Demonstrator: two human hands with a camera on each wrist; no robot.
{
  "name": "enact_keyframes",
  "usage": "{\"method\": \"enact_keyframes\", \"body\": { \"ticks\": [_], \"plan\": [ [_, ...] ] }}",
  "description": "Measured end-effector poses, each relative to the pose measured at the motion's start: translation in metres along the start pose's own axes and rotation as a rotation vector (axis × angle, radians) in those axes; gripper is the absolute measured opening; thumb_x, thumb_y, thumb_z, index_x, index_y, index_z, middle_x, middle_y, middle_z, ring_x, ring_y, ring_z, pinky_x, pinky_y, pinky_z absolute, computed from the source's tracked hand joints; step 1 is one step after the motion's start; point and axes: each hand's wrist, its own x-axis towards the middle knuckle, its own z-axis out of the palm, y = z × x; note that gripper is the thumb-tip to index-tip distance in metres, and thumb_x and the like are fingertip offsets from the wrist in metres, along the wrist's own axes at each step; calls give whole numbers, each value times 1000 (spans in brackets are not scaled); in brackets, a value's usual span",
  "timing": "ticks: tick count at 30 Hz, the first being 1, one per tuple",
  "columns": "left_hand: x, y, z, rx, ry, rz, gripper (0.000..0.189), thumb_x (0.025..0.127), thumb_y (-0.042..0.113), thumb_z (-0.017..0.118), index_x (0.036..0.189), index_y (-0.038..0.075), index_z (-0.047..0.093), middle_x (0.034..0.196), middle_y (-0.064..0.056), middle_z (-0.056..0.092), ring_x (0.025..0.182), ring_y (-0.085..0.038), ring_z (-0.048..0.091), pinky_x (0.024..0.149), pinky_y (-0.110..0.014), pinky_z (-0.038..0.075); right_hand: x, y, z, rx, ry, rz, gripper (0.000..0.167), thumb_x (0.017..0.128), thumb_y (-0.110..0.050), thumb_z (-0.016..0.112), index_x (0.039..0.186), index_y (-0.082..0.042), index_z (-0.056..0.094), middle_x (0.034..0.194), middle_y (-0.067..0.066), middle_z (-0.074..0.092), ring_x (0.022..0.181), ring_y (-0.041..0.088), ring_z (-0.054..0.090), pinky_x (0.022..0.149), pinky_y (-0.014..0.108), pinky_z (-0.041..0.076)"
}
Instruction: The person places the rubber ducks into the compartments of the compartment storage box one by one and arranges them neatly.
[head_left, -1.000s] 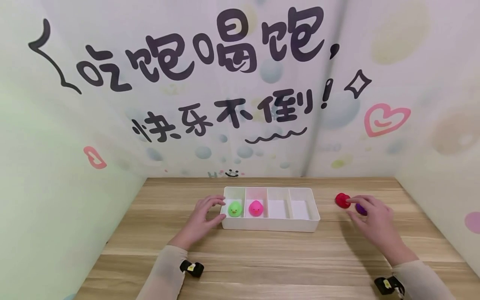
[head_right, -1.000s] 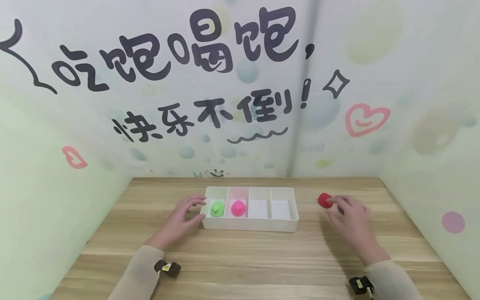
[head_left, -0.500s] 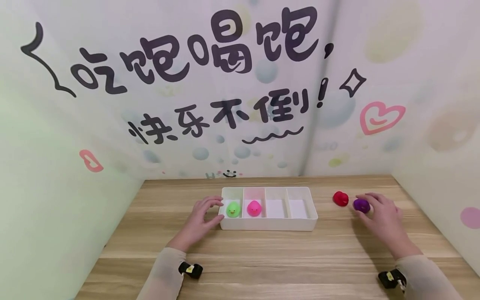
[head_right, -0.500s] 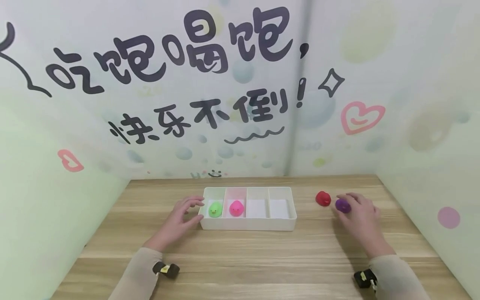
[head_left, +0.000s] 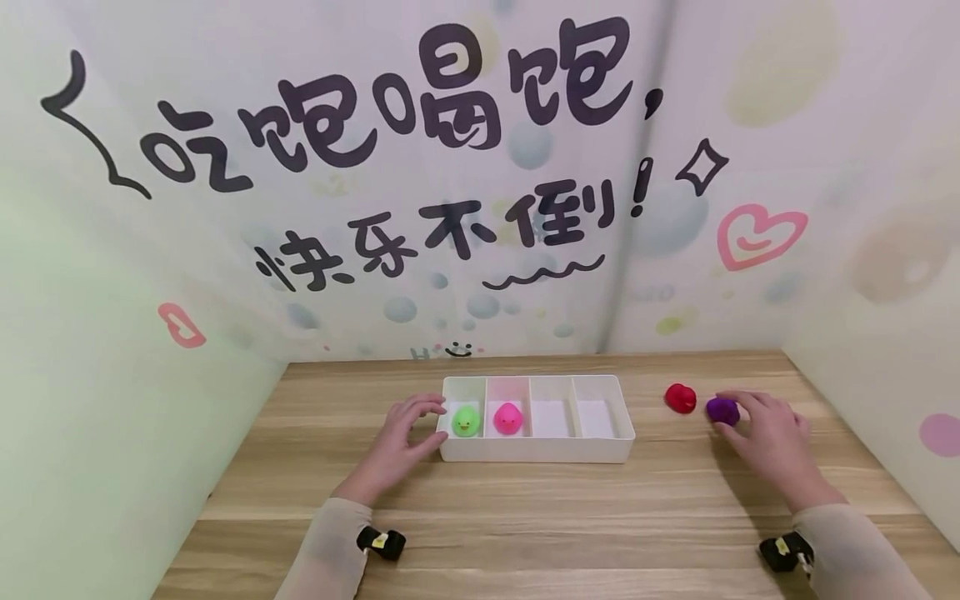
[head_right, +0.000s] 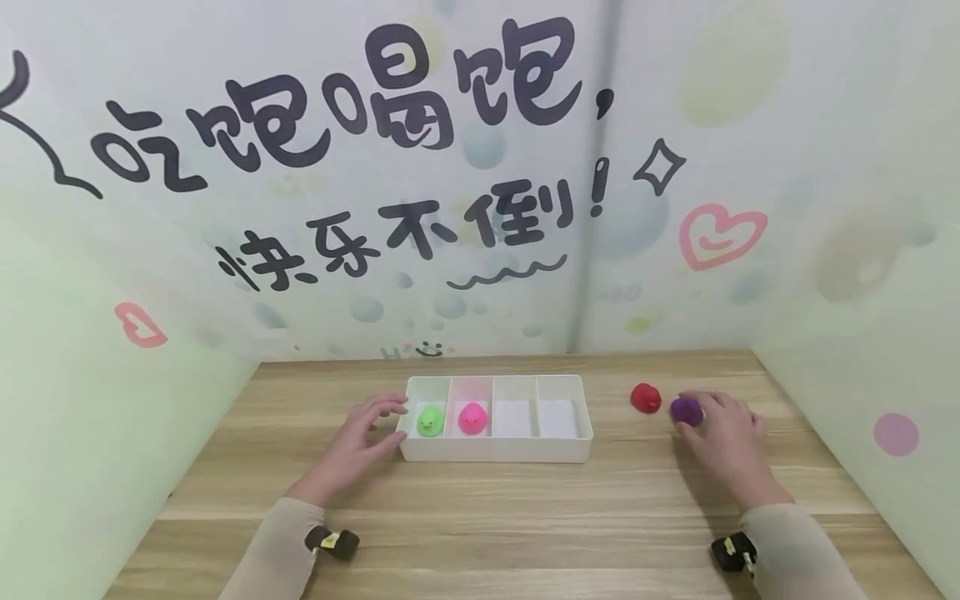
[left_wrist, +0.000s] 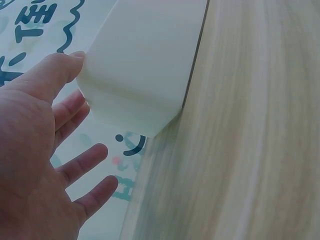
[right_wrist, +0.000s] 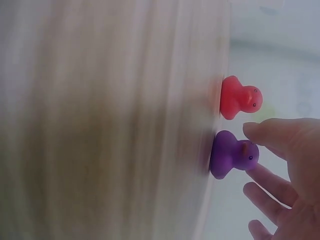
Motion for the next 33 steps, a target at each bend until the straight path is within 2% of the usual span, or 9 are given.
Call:
{"method": "enact_keyframes", "body": {
  "ticks": [14,20,28,33],
  "plan": [
    [-1,0,0,-20,-9,-5,34,97,22,74,127,12,63,150,2,54,140,-28,43,113,-57,43,10,7,2,-13,-27,-13,33,88,-4,76,119,-3,66,116,34,66,106,54,60,89,76,25],
    [-1,0,0,-30,-9,1,33,97,20,74,127,11,63,150,-1,55,140,-30,43,113,-59,42,10,7,1,-13,-34,-13,34,88,-4,77,121,-2,65,117,34,66,106,54,60,89,77,24],
    [-2,-3,1,-8,6,-13,33,96,18,74,127,11,64,149,3,55,139,-28,43,113,-58,43,11,-4,3,6,-6,-26,33,90,-7,75,121,-1,64,120,33,67,110,52,61,90,73,26],
    [-2,-1,0,-32,-5,-14,33,97,20,74,127,12,64,150,3,54,140,-29,42,113,-58,42,10,-15,-1,21,21,-21,34,92,-9,74,124,-2,63,121,31,66,111,51,60,92,73,25]
  ]
}}
